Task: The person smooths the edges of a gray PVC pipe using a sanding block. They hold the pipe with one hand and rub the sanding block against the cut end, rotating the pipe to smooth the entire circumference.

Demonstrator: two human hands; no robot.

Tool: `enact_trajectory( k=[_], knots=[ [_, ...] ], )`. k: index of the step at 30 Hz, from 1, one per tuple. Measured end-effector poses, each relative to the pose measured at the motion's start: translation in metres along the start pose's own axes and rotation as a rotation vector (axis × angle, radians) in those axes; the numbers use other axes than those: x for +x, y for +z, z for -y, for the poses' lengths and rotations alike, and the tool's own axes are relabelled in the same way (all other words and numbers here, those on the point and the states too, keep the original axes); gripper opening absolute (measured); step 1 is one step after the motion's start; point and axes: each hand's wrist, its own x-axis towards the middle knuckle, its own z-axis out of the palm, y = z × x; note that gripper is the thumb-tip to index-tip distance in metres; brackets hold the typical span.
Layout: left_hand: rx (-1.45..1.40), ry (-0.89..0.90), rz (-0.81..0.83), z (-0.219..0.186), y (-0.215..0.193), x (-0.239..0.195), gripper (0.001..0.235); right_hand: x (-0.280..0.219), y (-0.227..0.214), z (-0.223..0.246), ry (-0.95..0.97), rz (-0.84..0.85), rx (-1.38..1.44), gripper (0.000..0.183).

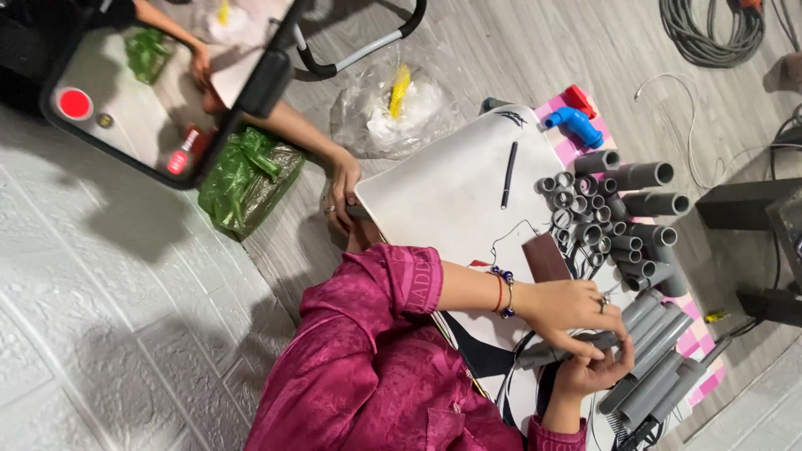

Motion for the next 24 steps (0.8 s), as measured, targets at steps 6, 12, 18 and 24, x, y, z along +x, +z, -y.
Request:
enact_trajectory(
  k=[6, 12, 18, 24],
  knots=[
    [-0.026, 0.002, -0.043, -0.003, -0.002, 0.000, 0.034, 0.006, 0.009, 0.020, -0.005, 0.001, -0.057, 0.042],
    [0.011, 0.014, -0.037, -0.002, -0.001, -0.001, 0.033, 0.002, 0.004, 0.010, -0.030, 0.003, -0.098, 0.050],
    [0.030, 0.007, -0.011, 0.001, 0.002, -0.001, 0.034, 0.003, 0.005, 0.019, 0.034, 0.018, -0.006, 0.040],
    [0.037, -0.027, 0.033, 0.003, 0.004, 0.000, 0.036, -0.002, -0.002, 0.007, 0.060, 0.009, 0.009, 0.041]
  ],
)
